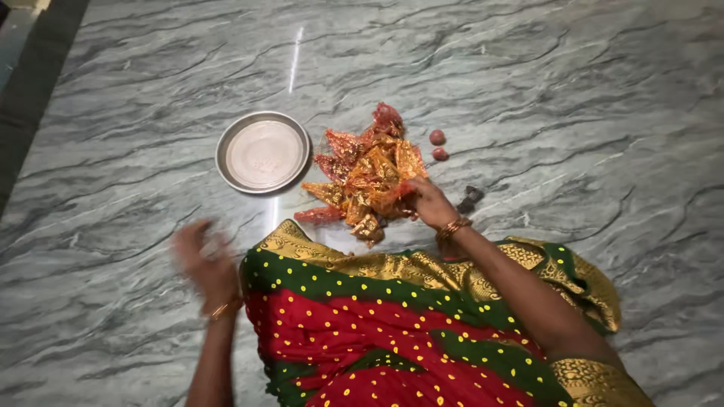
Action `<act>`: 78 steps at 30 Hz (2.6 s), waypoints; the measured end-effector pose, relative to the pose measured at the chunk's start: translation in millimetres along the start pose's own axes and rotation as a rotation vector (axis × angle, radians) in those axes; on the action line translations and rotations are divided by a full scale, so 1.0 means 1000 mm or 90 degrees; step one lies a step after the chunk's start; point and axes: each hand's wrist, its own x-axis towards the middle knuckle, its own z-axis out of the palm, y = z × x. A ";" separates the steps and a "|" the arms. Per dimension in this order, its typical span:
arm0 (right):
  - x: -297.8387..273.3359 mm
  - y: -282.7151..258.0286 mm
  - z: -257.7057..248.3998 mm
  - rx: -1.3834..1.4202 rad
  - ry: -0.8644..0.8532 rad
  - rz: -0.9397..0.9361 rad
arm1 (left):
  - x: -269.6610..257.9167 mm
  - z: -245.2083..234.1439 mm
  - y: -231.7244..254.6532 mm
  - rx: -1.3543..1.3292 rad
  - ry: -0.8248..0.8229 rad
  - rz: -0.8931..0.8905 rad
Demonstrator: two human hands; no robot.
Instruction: The person sits on a marble floor and unwraps small items from a decorative orange and gold mesh bag. They remove dark-colored items and reddish round items one by one, placing them on the floor beside the bag.
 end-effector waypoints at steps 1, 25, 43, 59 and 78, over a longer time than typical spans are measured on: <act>-0.008 -0.012 0.000 -0.129 0.014 -0.021 | 0.011 0.019 0.028 -0.159 -0.113 -0.041; 0.018 0.039 0.009 0.078 0.225 0.042 | -0.023 0.228 0.152 -0.427 -0.400 -0.256; 0.003 0.002 0.007 -0.067 0.170 -0.018 | -0.014 0.209 0.161 -0.463 -0.376 -0.114; -0.010 -0.033 0.007 -0.062 0.190 -0.287 | -0.006 0.204 0.171 -0.443 -0.396 -0.058; -0.005 -0.015 -0.022 -0.255 -0.028 -0.178 | 0.009 0.203 0.147 -0.313 -0.605 0.227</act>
